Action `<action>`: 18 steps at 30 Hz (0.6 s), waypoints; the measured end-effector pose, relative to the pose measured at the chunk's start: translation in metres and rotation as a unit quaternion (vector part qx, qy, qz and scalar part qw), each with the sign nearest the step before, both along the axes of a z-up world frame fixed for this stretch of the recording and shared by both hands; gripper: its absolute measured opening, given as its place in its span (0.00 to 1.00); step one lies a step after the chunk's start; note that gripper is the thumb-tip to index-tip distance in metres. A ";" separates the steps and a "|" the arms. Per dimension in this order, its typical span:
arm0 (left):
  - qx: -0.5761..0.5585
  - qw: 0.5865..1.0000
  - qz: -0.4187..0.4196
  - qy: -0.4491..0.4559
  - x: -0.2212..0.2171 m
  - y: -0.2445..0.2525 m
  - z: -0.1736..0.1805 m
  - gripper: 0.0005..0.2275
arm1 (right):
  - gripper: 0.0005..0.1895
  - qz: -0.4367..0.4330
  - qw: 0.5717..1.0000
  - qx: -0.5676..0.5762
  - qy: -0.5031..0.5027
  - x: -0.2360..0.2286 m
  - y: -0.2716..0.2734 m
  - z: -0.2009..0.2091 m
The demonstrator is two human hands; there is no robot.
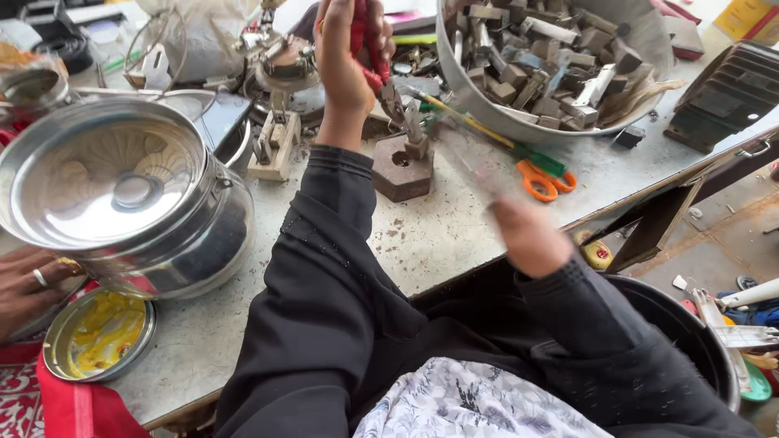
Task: The person uses pliers to hold a small metal piece on an anvil and repeatedly strikes it with a hammer to shape it. They adjust the metal piece's position multiple times and continue hammering throughout the clip.
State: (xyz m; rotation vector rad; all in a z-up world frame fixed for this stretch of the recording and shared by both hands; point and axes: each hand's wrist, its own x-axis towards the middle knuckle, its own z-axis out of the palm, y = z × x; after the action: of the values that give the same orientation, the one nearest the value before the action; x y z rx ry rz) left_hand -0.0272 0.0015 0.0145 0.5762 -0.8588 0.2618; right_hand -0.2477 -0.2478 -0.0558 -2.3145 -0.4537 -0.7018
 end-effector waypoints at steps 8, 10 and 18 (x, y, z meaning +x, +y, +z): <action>0.031 0.999 -0.039 0.008 -0.012 0.000 0.002 0.15 | 0.28 -0.001 0.983 0.117 0.142 -0.010 -0.030 0.009; 0.047 0.998 -0.034 0.001 -0.011 0.003 0.006 0.16 | 0.31 -0.066 0.973 0.193 0.105 -0.014 -0.030 0.022; 0.045 0.995 -0.088 -0.014 -0.015 0.007 0.001 0.17 | 0.27 -0.001 0.992 -0.077 0.098 0.020 -0.010 -0.028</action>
State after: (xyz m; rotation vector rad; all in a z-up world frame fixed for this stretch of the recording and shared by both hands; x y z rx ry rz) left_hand -0.0420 0.0086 0.0159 0.5783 -0.9461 0.0709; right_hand -0.2280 -0.2575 -0.0841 -2.4988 -0.4269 -0.4474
